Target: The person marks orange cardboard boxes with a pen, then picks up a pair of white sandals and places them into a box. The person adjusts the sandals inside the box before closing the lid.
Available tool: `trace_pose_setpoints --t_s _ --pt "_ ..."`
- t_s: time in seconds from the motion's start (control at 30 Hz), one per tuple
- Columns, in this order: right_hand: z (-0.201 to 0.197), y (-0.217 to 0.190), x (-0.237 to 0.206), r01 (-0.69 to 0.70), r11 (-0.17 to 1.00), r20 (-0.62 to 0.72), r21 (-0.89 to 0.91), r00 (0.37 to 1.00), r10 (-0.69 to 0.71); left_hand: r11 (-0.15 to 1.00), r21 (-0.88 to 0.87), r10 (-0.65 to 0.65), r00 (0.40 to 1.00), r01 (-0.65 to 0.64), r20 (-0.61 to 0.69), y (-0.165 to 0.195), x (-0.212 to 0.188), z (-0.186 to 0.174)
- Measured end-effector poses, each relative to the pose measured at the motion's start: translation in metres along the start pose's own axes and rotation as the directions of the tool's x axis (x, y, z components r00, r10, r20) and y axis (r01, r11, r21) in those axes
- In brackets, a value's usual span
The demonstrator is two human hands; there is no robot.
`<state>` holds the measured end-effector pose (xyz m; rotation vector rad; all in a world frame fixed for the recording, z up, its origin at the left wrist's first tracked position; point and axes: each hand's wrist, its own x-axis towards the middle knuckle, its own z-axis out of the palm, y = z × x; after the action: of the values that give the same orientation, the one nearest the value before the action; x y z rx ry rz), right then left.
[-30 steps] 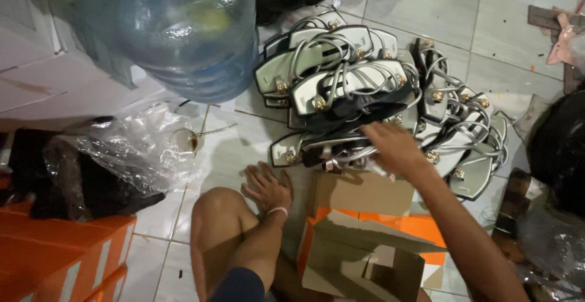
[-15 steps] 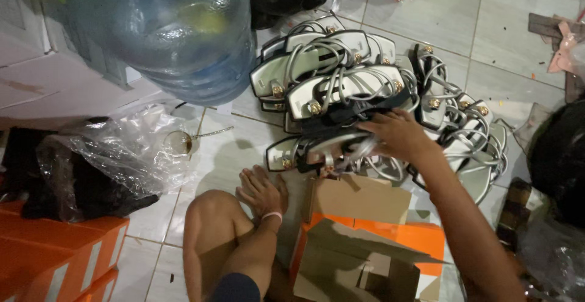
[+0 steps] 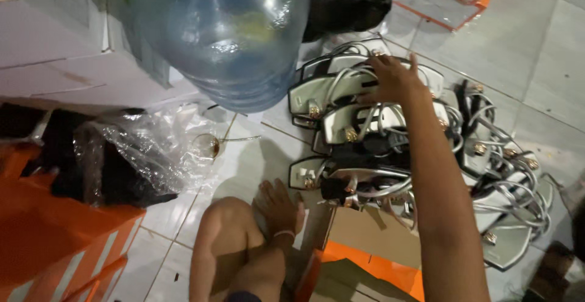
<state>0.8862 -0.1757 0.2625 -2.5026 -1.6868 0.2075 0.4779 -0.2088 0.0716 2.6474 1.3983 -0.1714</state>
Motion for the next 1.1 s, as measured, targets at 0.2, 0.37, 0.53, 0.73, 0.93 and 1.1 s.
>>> trace_pose_setpoints --t_s 0.2,0.37,0.53,0.73,0.93,1.1 --pt "-0.019 0.000 -0.008 0.141 0.975 0.031 -0.171 0.990 -0.137 0.996 -0.066 -0.060 0.997 0.056 -0.053 0.003 0.004 0.013" --pt "-0.093 -0.007 -0.099 -0.077 0.912 -0.287 -0.404 0.957 -0.047 0.991 -0.102 -0.087 0.995 0.091 0.044 0.002 0.009 -0.002" --pt "-0.153 -0.014 -0.261 -0.262 0.962 -0.247 -0.071 0.939 0.238 0.993 -0.085 -0.055 0.958 0.082 0.282 -0.005 0.013 -0.021" --pt "-0.150 -0.090 -0.470 -0.563 0.747 -0.033 0.354 0.791 0.612 0.993 -0.118 -0.013 0.998 0.020 0.054 -0.011 -0.018 -0.034" --pt "-0.076 -0.178 -0.621 -0.662 0.172 0.287 0.729 0.524 0.802 0.808 -0.586 -0.143 0.985 0.059 -0.098 -0.012 -0.027 -0.068" --pt "-0.014 -0.227 -0.685 -0.601 -0.215 0.524 0.770 0.404 0.749 0.475 -0.792 -0.041 0.890 -0.383 -0.455 -0.035 -0.075 -0.093"
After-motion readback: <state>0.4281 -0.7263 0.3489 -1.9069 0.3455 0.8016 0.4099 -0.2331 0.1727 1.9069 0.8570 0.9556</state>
